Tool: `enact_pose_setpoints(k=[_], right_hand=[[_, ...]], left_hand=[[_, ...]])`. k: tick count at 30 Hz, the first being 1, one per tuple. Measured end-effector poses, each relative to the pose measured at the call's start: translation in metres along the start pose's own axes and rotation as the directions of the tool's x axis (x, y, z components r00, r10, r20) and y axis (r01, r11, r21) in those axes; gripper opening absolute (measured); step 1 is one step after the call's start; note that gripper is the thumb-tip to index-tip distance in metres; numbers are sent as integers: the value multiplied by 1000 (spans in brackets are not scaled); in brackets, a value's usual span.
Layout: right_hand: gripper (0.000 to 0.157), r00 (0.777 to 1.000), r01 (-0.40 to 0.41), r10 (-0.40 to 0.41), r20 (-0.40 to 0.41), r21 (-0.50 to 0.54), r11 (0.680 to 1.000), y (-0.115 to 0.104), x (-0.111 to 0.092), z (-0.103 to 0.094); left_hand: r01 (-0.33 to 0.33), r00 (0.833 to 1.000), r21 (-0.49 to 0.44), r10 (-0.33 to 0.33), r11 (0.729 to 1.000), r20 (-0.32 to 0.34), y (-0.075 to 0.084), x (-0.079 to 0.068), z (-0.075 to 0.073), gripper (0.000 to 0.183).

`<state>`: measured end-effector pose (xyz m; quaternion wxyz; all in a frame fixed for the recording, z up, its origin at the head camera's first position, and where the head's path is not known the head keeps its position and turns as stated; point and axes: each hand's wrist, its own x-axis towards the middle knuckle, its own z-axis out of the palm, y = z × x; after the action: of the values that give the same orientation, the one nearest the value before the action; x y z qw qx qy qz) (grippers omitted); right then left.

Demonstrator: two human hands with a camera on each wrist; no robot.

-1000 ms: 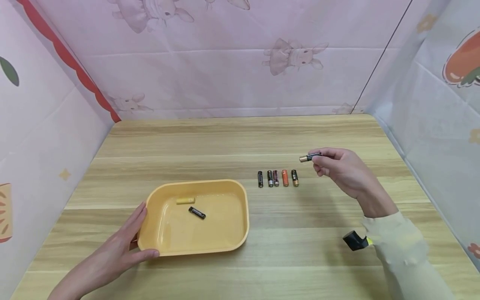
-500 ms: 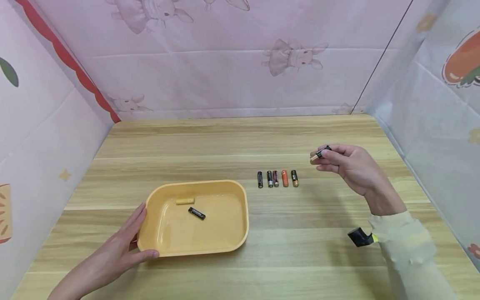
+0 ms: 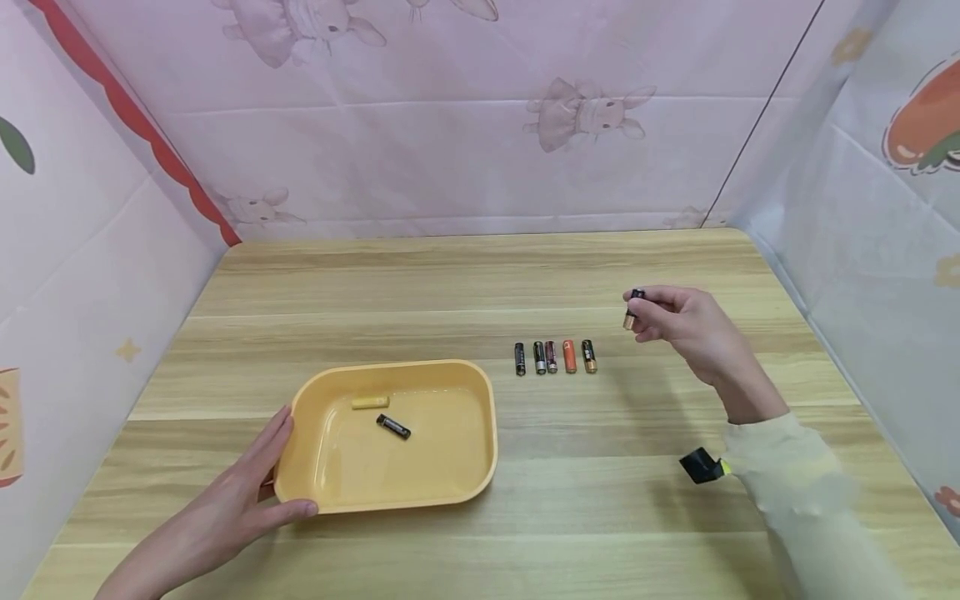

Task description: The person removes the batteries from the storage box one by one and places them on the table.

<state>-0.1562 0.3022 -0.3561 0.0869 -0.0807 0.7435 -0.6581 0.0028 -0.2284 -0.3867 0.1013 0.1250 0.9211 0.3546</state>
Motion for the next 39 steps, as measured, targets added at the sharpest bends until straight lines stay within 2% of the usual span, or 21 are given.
enact_pose_setpoints(k=[3, 7, 11, 17, 23, 31, 39], right_hand=[[15, 998, -60, 60, -8, -117, 991, 8, 4, 3], [33, 987, -157, 157, -16, -244, 957, 19, 9, 8], [43, 975, -218, 221, -25, -300, 929, 31, 14, 13], [38, 957, -286, 285, -54, -342, 895, 45, 17, 18], [33, 951, -304, 301, -68, -376, 875, 54, 19, 19], [29, 953, -300, 281, -114, -494, 816, 58, 21, 24], [29, 954, -295, 276, -119, -541, 788, 60, 22, 26]], left_hand=[[-1, 1000, -2, 1, 1000, 1, 0, 0, 0, 113], [-3, 1000, -9, 3, 1000, 0, -1, 0, 0, 113], [-4, 1000, -16, 4, 1000, 0, -2, 1, 0, 113], [-3, 1000, -18, 3, 1000, 0, -1, 1, 0, 113], [-1, 1000, -8, 1, 1000, -3, 0, 1, 0, 113], [-1, 1000, -7, 1, 1000, 1, 0, 1, 0, 114], [8, 1000, -17, -7, 1000, 9, 0, 1, 0, 114]])
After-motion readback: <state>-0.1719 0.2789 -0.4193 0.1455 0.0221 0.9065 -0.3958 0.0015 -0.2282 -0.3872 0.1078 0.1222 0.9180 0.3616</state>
